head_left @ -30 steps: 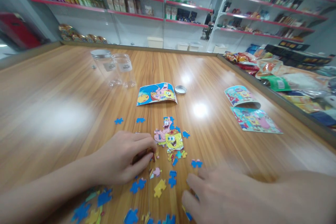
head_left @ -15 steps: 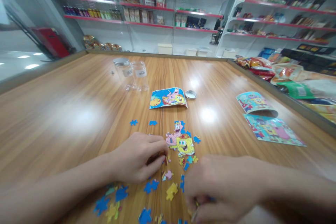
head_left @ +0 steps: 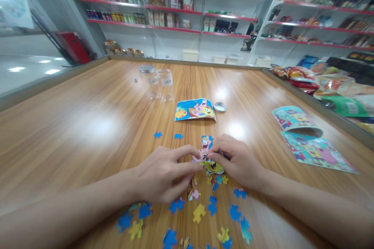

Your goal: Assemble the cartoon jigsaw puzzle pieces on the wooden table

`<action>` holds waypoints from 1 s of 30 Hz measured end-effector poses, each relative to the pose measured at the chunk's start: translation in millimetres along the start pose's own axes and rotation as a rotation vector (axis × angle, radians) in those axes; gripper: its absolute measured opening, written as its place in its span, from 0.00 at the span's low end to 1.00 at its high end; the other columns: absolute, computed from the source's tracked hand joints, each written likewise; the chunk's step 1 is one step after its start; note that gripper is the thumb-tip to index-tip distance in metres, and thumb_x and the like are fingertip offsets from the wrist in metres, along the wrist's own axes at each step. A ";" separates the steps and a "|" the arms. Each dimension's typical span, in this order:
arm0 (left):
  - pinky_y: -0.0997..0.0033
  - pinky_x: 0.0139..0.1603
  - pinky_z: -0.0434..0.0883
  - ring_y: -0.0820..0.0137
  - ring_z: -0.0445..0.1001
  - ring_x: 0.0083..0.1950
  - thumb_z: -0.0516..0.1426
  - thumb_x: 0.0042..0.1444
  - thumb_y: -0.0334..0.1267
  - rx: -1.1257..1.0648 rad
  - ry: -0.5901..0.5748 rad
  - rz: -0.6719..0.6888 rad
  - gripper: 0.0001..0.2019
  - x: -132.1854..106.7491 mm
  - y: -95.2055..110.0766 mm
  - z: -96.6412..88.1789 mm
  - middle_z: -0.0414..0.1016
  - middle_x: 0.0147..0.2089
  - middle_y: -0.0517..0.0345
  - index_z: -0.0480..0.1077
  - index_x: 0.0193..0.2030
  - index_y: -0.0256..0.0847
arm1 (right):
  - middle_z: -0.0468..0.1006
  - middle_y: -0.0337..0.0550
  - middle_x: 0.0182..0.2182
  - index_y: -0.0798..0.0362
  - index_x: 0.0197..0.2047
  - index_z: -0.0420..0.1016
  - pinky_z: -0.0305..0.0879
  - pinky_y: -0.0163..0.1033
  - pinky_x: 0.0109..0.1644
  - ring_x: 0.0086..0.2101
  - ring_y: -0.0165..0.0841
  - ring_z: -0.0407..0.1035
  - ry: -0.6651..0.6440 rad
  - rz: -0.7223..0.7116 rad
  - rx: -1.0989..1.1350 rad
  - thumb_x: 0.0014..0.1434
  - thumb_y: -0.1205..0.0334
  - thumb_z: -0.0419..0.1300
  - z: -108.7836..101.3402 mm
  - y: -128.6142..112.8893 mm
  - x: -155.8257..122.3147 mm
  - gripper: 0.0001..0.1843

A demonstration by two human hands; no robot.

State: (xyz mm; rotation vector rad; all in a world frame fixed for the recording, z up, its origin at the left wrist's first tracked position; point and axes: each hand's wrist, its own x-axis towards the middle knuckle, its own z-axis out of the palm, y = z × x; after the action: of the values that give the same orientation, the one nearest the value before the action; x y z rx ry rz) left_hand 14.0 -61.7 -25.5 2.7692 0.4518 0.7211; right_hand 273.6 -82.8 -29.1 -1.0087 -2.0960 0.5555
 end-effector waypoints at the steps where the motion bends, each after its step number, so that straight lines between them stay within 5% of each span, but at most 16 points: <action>1: 0.70 0.35 0.74 0.72 0.76 0.39 0.55 0.61 0.30 0.008 0.023 -0.027 0.18 -0.1 -1.0 1.2 0.70 0.60 0.50 0.72 0.57 0.46 | 0.77 0.40 0.33 0.53 0.38 0.78 0.63 0.39 0.44 0.37 0.31 0.70 0.004 0.003 -0.017 0.67 0.62 0.62 0.1 0.7 0.1 0.06; 10: 0.67 0.45 0.80 0.69 0.79 0.46 0.54 0.63 0.32 0.019 -0.043 -0.079 0.17 2.6 -3.1 -0.2 0.74 0.58 0.53 0.74 0.57 0.47 | 0.80 0.40 0.33 0.51 0.37 0.80 0.66 0.39 0.42 0.36 0.31 0.71 0.083 0.032 -0.073 0.66 0.62 0.63 -1.4 1.9 2.7 0.06; 20: 0.71 0.36 0.76 0.72 0.77 0.38 0.54 0.62 0.32 0.066 -0.038 0.002 0.16 3.1 -0.1 -3.8 0.74 0.56 0.49 0.75 0.55 0.45 | 0.79 0.39 0.32 0.51 0.39 0.80 0.65 0.35 0.35 0.31 0.29 0.71 0.098 0.142 -0.061 0.66 0.60 0.63 1.1 7.0 -0.8 0.06; 24: 0.71 0.31 0.72 0.79 0.69 0.27 0.54 0.62 0.32 0.066 0.024 -0.059 0.14 -0.5 -0.2 -0.6 0.68 0.61 0.50 0.75 0.52 0.45 | 0.79 0.40 0.34 0.51 0.43 0.79 0.66 0.36 0.40 0.35 0.30 0.72 0.068 0.029 -0.066 0.67 0.63 0.61 2.5 4.2 -2.2 0.05; 30: 0.71 0.31 0.69 0.78 0.67 0.29 0.54 0.63 0.33 0.063 -0.005 -0.115 0.13 -1.7 -3.0 2.8 0.68 0.58 0.52 0.74 0.52 0.48 | 0.77 0.44 0.36 0.53 0.47 0.80 0.66 0.40 0.44 0.40 0.33 0.70 0.010 -0.091 -0.124 0.69 0.68 0.56 -5.0 5.5 9.4 0.11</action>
State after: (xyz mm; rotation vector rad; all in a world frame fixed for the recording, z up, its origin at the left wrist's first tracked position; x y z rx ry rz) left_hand 13.3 -60.0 -29.5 2.7746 0.6378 0.6838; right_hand 276.1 -71.6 -25.3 -0.9772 -2.1769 0.3779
